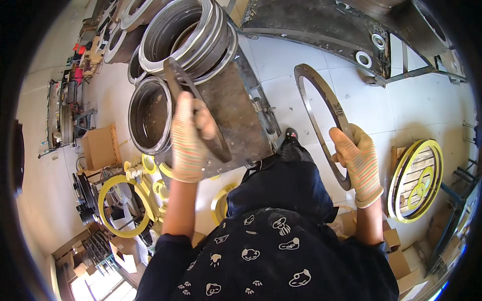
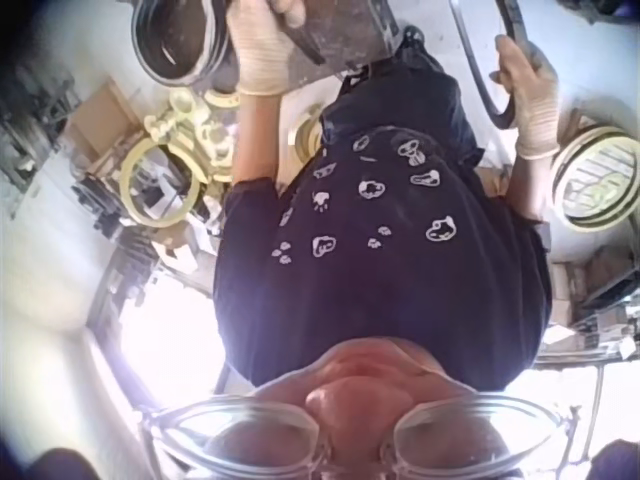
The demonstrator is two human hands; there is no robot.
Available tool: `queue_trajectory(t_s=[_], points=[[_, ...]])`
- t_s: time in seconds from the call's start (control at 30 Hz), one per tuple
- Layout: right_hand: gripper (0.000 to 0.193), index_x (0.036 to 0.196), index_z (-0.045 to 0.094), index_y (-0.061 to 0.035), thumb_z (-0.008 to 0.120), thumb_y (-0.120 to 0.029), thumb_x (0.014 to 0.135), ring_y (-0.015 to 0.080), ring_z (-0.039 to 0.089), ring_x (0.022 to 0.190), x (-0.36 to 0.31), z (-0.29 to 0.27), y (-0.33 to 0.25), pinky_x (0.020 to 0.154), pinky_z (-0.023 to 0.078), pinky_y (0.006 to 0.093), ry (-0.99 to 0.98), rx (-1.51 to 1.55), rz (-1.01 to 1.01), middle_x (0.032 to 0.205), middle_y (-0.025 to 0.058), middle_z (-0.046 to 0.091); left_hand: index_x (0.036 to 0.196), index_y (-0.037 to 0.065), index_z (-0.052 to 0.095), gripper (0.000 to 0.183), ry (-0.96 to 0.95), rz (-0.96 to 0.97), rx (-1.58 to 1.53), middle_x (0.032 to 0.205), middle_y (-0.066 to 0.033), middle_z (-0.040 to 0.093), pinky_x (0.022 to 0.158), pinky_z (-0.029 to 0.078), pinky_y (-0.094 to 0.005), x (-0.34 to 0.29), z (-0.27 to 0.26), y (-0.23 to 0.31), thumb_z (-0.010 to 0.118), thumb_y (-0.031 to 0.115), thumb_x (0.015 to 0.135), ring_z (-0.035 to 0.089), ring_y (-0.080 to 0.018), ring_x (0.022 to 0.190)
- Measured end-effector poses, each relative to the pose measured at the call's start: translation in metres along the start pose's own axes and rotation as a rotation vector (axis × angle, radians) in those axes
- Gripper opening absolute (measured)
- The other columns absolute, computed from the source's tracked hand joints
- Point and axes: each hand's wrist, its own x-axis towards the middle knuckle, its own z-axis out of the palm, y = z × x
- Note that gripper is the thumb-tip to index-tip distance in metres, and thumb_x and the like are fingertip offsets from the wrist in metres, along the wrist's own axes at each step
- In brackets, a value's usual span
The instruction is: Applying yellow adhesive strips to the edges of circular metal components.
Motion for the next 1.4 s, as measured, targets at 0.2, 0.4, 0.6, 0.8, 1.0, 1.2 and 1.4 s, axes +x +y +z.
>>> queue_trajectory(t_s=[0.2, 0.4, 0.6, 0.8, 1.0, 1.2, 1.4], points=[[0.032, 0.084, 0.06, -0.0044, 0.068, -0.034, 0.092, 0.0048, 0.037, 0.053, 0.001, 0.002, 0.001, 0.06, 0.048, 0.0258, -0.022, 0.003, -0.033, 0.061, -0.0046, 0.043, 0.106, -0.002, 0.06, 0.035, -0.031, -0.349, -0.17, 0.069, 0.0051, 0.05, 0.046, 0.031, -0.0183, 0.051, -0.01, 0.067, 0.071, 0.029, 0.095, 0.04, -0.0019, 0.05], [0.03, 0.079, 0.056, -0.0081, 0.069, -0.031, 0.092, 0.0044, 0.038, 0.053, 0.003, -0.006, 0.0, 0.06, 0.049, 0.0252, -0.065, -0.041, -0.018, 0.062, -0.005, 0.043, 0.11, -0.004, 0.061, 0.042, -0.194, -0.377, -0.506, 0.077, -0.0021, 0.061, 0.056, 0.05, -0.0263, 0.058, -0.01, 0.059, 0.066, 0.035, 0.097, 0.058, -0.0119, 0.063], [0.028, 0.079, 0.055, -0.0089, 0.068, -0.029, 0.093, 0.0042, 0.038, 0.054, 0.005, 0.0, -0.006, 0.06, 0.049, 0.0251, -0.076, -0.024, -0.029, 0.064, -0.0046, 0.043, 0.086, 0.004, 0.058, 0.045, -0.505, -0.104, 0.158, 0.063, -0.0017, 0.054, 0.058, 0.051, -0.028, -0.016, -0.03, -0.029, 0.057, 0.047, 0.098, 0.054, -0.011, 0.054], [0.028, 0.079, 0.055, -0.0088, 0.068, -0.029, 0.094, 0.0046, 0.039, 0.054, 0.006, -0.007, -0.009, 0.061, 0.049, 0.0259, -0.071, -0.029, -0.047, 0.064, -0.0044, 0.044, 0.087, 0.004, 0.057, 0.04, -0.447, -0.252, 0.17, 0.065, 0.0001, 0.054, 0.056, 0.049, -0.0282, -0.022, 0.012, 0.049, 0.066, 0.042, 0.094, 0.052, -0.0108, 0.053], [0.029, 0.079, 0.055, -0.0084, 0.068, -0.03, 0.095, 0.0053, 0.038, 0.054, 0.009, -0.004, -0.011, 0.06, 0.049, 0.0263, -0.082, -0.071, -0.07, 0.063, -0.0038, 0.044, 0.101, 0.001, 0.062, 0.046, -0.297, -0.322, -0.014, 0.07, 0.001, 0.061, 0.052, 0.044, -0.0247, 0.03, 0.009, 0.06, 0.067, 0.046, 0.096, 0.056, -0.0088, 0.053], [0.027, 0.078, 0.056, -0.008, 0.066, -0.027, 0.094, 0.0053, 0.039, 0.054, 0.016, 0.002, -0.013, 0.059, 0.049, 0.0257, -0.103, -0.077, -0.06, 0.062, -0.0036, 0.044, 0.109, -0.001, 0.063, 0.062, -0.188, -0.152, -0.192, 0.09, -0.0104, 0.068, 0.073, 0.062, -0.0369, 0.066, -0.001, 0.063, 0.055, 0.058, 0.097, 0.07, -0.0215, 0.08], [0.027, 0.078, 0.055, -0.0082, 0.065, -0.026, 0.095, 0.0054, 0.04, 0.053, 0.023, 0.017, -0.016, 0.057, 0.049, 0.0257, -0.119, -0.083, -0.029, 0.062, -0.0036, 0.045, 0.09, 0.005, 0.056, 0.077, -0.537, -0.051, -0.325, 0.06, -0.002, 0.052, 0.052, 0.05, -0.0305, 0.016, -0.024, 0.003, 0.04, 0.081, 0.091, 0.049, -0.0123, 0.047]])
